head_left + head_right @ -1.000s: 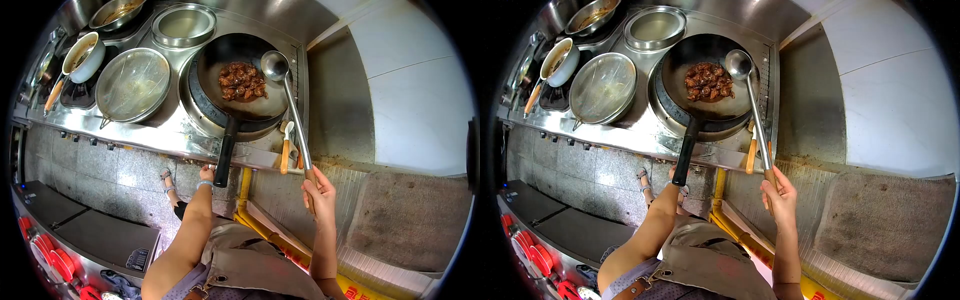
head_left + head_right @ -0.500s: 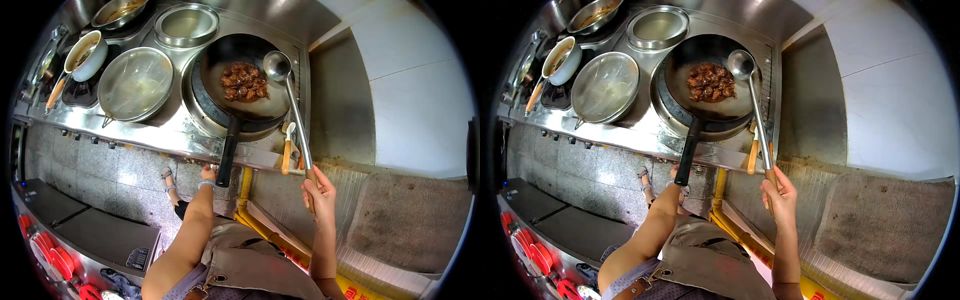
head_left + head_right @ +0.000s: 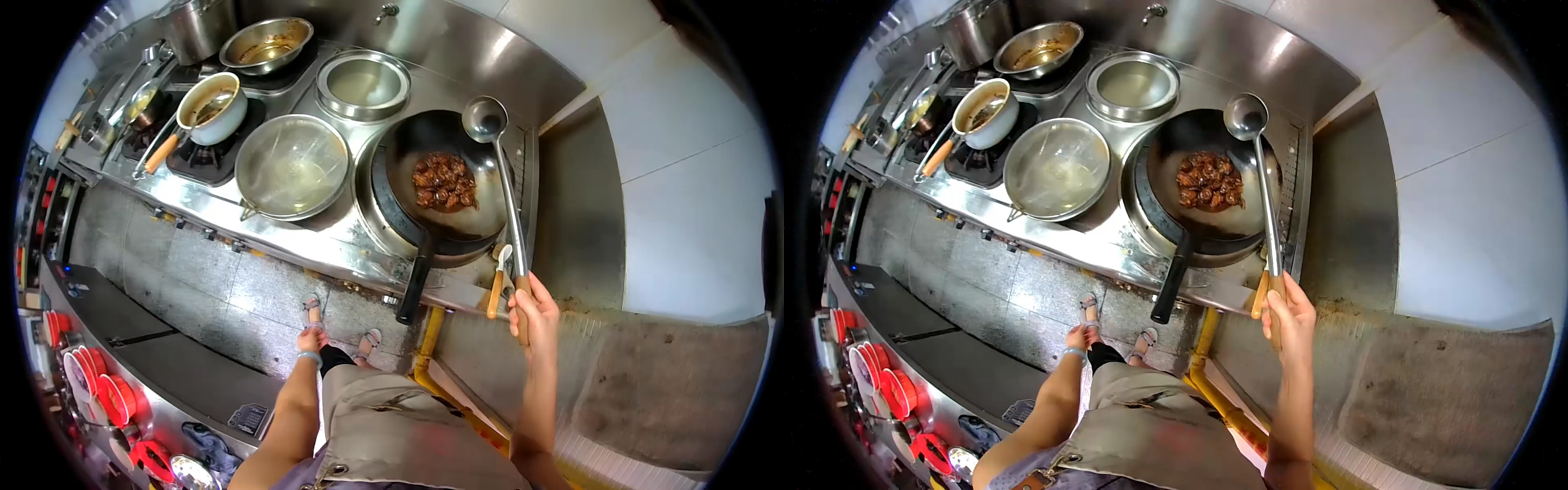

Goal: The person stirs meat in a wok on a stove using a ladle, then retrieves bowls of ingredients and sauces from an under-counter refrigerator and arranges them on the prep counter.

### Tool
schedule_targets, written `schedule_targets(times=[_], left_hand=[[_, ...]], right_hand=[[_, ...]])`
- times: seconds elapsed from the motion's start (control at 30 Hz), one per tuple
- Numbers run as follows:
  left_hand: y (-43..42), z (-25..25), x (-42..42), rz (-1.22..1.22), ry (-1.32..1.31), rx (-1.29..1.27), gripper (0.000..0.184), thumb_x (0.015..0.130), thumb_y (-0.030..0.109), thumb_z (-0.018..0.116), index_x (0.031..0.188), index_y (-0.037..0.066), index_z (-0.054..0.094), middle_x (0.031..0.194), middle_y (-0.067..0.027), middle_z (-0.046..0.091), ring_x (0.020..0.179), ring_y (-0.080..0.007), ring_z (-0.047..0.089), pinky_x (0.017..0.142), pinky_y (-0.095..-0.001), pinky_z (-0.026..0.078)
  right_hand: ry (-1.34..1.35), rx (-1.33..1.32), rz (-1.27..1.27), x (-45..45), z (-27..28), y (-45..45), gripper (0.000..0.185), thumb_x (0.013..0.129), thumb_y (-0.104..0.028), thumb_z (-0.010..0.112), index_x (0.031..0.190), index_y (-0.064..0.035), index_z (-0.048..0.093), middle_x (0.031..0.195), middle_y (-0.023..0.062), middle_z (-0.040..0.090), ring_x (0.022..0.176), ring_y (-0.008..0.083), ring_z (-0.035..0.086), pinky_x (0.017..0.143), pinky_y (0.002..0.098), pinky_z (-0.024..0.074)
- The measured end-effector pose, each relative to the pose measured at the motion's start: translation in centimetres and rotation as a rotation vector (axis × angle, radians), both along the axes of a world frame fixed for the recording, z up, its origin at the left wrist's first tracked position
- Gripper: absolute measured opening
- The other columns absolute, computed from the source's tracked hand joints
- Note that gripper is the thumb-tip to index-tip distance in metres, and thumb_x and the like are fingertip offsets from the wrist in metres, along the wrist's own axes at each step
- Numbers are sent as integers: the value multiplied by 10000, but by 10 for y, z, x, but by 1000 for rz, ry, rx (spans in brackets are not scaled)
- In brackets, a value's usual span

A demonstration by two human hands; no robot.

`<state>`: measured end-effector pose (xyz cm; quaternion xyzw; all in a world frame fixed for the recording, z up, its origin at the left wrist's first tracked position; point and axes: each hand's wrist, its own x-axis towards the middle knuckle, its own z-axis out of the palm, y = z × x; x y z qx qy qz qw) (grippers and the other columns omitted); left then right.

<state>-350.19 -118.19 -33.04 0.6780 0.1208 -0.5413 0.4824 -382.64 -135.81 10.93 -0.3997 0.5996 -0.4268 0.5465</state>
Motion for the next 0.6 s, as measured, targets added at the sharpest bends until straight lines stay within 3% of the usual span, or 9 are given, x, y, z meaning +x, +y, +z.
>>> schedule_targets(times=[0.03, 0.07, 0.13, 0.2, 0.23, 0.37, 0.5, 0.6], left_hand=[[33, -55, 26, 140, -2, -62, 254, 830, 141, 535, 1028, -5, 471, 769, -132, 574, 625, -242, 611, 520, -392, 551], [45, -19, 42, 164, 3, 14, 251, 836, 135, 520, 1036, 1, 450, 783, -141, 576, 631, -249, 612, 517, -401, 551], [79, 0, 75, 201, -68, 130, 178, 830, 111, 492, 965, -2, 466, 730, -149, 573, 575, -256, 605, 463, -389, 535], [95, 29, 107, -4, -30, 323, 146, 833, 140, 488, 868, 0, 510, 618, -116, 561, 489, -199, 572, 355, -287, 411], [85, 83, 106, -163, -177, 346, 161, 850, 150, 463, 824, 9, 536, 593, -78, 554, 436, -150, 516, 343, -245, 358], [7, 258, 123, -423, -49, -179, 289, 905, 262, 451, 770, 33, 566, 533, -22, 519, 381, -85, 416, 341, -201, 305], [-128, 402, 158, -545, -606, -512, 389, 897, 339, 476, 641, 60, 568, 470, 37, 477, 401, -29, 393, 371, -163, 256], [-257, 437, 198, -599, -845, -781, 200, 888, 192, 502, 972, 37, 595, 611, 30, 521, 427, -5, 368, 372, -152, 257]], right_hand=[[-5, -4, 6, 7, 3, -5, 489, 829, -95, 569, 1272, 9, 388, 732, 74, 555, 469, 97, 464, 367, 212, 359], [-56, 1, 15, 14, 5, -12, 500, 832, -91, 563, 1283, 5, 372, 730, 71, 544, 478, 98, 461, 374, 215, 363], [-116, 15, 43, 25, 8, -25, 515, 838, -78, 550, 1307, -20, 346, 728, 65, 521, 496, 102, 456, 384, 220, 366], [-170, 22, 52, 39, 11, -36, 515, 840, -83, 550, 1310, -34, 347, 727, 64, 522, 498, 101, 457, 383, 218, 363], [-213, 35, 57, 46, 14, -39, 515, 842, -88, 549, 1314, -48, 347, 726, 62, 523, 500, 100, 458, 382, 216, 359], [-320, 79, 91, 74, 20, -57, 553, 845, -107, 559, 1336, -74, 306, 719, 49, 522, 500, 90, 459, 378, 201, 343], [-524, 127, 128, 115, 13, -72, 559, 850, -122, 562, 1337, -77, 290, 707, 31, 508, 512, 78, 460, 381, 188, 339], [-634, 146, 110, 153, 2, -83, 497, 847, -98, 550, 1294, -67, 335, 712, 36, 505, 507, 79, 461, 383, 191, 347]])
